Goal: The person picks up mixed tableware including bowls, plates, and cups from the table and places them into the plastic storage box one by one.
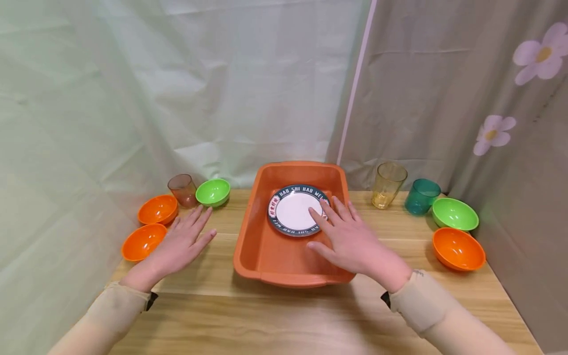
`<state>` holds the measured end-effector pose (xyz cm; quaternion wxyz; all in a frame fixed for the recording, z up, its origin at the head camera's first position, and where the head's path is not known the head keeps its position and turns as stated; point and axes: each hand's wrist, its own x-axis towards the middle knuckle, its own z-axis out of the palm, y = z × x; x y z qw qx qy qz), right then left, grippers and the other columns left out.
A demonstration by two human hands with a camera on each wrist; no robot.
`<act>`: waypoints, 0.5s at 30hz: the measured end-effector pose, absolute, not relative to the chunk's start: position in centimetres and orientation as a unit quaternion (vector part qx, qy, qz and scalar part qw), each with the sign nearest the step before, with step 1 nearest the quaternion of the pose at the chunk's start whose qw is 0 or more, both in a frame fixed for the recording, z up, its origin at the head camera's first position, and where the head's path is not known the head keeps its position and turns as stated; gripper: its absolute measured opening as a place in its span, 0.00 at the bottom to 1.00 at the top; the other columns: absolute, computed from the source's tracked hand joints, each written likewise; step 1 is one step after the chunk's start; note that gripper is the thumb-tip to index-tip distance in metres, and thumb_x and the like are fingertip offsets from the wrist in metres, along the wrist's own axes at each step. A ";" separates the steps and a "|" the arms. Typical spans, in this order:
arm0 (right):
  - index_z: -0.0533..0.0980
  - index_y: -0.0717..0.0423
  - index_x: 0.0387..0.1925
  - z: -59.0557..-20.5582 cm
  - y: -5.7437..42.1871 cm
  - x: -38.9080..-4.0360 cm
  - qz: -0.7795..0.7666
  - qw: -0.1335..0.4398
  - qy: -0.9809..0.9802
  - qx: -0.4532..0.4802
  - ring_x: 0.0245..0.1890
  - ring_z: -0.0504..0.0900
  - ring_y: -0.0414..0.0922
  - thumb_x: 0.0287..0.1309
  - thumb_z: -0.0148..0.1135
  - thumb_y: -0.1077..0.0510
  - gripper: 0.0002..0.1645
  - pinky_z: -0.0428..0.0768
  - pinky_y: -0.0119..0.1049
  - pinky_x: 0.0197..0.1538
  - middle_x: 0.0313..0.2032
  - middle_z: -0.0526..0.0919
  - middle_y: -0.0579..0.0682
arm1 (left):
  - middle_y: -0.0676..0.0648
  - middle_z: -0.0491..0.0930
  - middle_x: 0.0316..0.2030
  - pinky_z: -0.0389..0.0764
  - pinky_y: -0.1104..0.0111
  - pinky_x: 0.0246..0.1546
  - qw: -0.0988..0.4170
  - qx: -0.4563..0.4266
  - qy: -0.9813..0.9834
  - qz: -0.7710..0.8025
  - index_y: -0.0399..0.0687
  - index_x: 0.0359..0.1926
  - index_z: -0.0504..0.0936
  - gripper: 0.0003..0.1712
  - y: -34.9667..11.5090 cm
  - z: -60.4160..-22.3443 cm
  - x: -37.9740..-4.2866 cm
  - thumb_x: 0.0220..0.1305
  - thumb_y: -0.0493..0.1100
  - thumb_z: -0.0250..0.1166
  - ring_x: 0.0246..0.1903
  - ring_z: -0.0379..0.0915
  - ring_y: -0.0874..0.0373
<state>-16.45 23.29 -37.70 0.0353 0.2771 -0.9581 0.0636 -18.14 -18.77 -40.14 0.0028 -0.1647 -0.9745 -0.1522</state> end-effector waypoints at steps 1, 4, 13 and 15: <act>0.50 0.39 0.82 -37.6 22.9 -16.5 0.063 0.035 -0.956 0.284 0.80 0.35 0.56 0.70 0.47 0.25 0.49 0.38 0.59 0.77 0.81 0.46 0.52 | 0.33 0.43 0.80 0.37 0.34 0.72 0.002 -0.156 -0.976 -0.149 0.44 0.82 0.48 0.46 -19.4 -40.2 -18.1 0.79 0.68 0.41 0.78 0.36 0.33; 0.50 0.39 0.82 -37.1 21.7 -16.5 0.058 0.033 -0.949 0.307 0.80 0.35 0.56 0.70 0.43 0.24 0.48 0.38 0.57 0.78 0.81 0.45 0.52 | 0.29 0.44 0.78 0.37 0.32 0.71 0.007 -0.133 -0.980 -0.150 0.40 0.81 0.49 0.46 -21.2 -40.2 -17.9 0.79 0.68 0.41 0.76 0.38 0.29; 0.52 0.45 0.82 -35.6 17.4 -16.6 0.042 0.032 -0.922 0.384 0.80 0.40 0.58 0.73 0.40 0.26 0.47 0.40 0.57 0.78 0.81 0.44 0.54 | 0.20 0.50 0.73 0.47 0.29 0.66 0.040 -0.073 -0.983 -0.162 0.27 0.77 0.52 0.45 -26.7 -40.6 -17.2 0.82 0.63 0.40 0.72 0.45 0.22; 0.52 0.46 0.82 -35.3 16.7 -16.7 0.040 0.038 -0.916 0.398 0.80 0.40 0.58 0.73 0.42 0.27 0.47 0.41 0.57 0.78 0.81 0.44 0.54 | 0.17 0.49 0.72 0.48 0.28 0.65 0.037 -0.062 -0.983 -0.168 0.24 0.76 0.50 0.44 -27.8 -40.6 -16.9 0.82 0.61 0.39 0.70 0.45 0.20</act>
